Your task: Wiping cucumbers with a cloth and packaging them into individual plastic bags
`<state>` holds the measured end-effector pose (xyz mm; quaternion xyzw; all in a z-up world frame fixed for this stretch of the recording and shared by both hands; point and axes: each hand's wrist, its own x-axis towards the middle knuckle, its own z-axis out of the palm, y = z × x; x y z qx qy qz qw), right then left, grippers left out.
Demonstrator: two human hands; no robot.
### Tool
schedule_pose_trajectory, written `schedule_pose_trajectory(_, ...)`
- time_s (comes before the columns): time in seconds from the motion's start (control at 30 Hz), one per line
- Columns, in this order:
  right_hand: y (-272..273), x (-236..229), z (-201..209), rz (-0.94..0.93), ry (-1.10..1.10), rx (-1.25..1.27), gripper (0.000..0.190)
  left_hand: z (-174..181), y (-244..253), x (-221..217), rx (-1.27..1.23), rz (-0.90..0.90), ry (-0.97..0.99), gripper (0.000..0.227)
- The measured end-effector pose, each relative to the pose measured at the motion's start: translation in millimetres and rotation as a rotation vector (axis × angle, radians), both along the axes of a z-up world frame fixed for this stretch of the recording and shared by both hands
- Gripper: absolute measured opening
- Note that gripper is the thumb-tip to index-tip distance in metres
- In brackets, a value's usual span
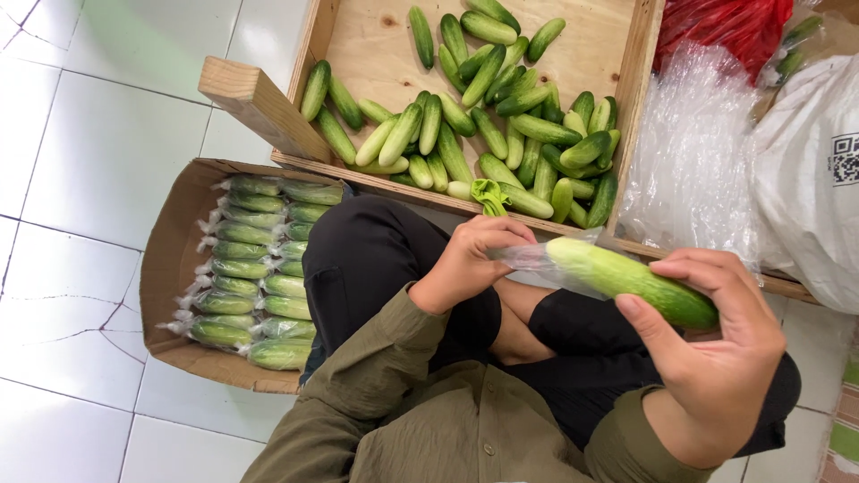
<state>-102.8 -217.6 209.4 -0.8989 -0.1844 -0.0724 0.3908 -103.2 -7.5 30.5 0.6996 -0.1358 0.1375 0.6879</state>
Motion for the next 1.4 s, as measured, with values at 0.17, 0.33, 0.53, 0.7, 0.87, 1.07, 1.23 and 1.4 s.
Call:
schedule_pose_trajectory(0.17,17.1,2.4,-1.8,0.067,0.000,0.058,0.028,14.5,3.9,-2.9,0.142,-0.067,0.050,0.061)
schedule_pose_trajectory(0.33,29.7,1.8,-7.6,0.169,-0.010,0.023,0.035,23.4,3.7,-8.2,0.054,-0.213,0.043,0.037)
schedule_pose_trajectory(0.53,40.9,1.1,-17.7,0.106,0.020,-0.046,0.046,16.8,4.4,-10.6,0.050,-0.336,0.105,0.058)
schedule_pose_trajectory(0.7,43.9,8.0,-19.8,0.259,0.004,0.086,0.042,4.7,2.6,-5.6,-0.082,-0.286,0.083,0.019)
schedule_pose_trajectory(0.87,34.1,13.9,-31.2,0.263,0.151,0.136,0.075,-2.1,-2.1,-4.8,-0.155,-0.311,0.116,0.025)
schedule_pose_trajectory(1.07,24.3,9.1,-57.2,0.253,0.316,0.347,0.099,-20.0,-4.8,-7.6,-0.359,-0.382,0.211,0.051)
schedule_pose_trajectory(1.23,40.2,20.5,-59.3,0.331,0.082,0.388,0.031,-14.6,-14.5,2.9,-0.495,-0.312,0.078,0.034)
schedule_pose_trajectory(1.4,46.2,21.3,-66.7,0.318,0.006,0.516,0.007,-16.2,-12.3,5.1,-0.499,-0.317,0.079,0.033)
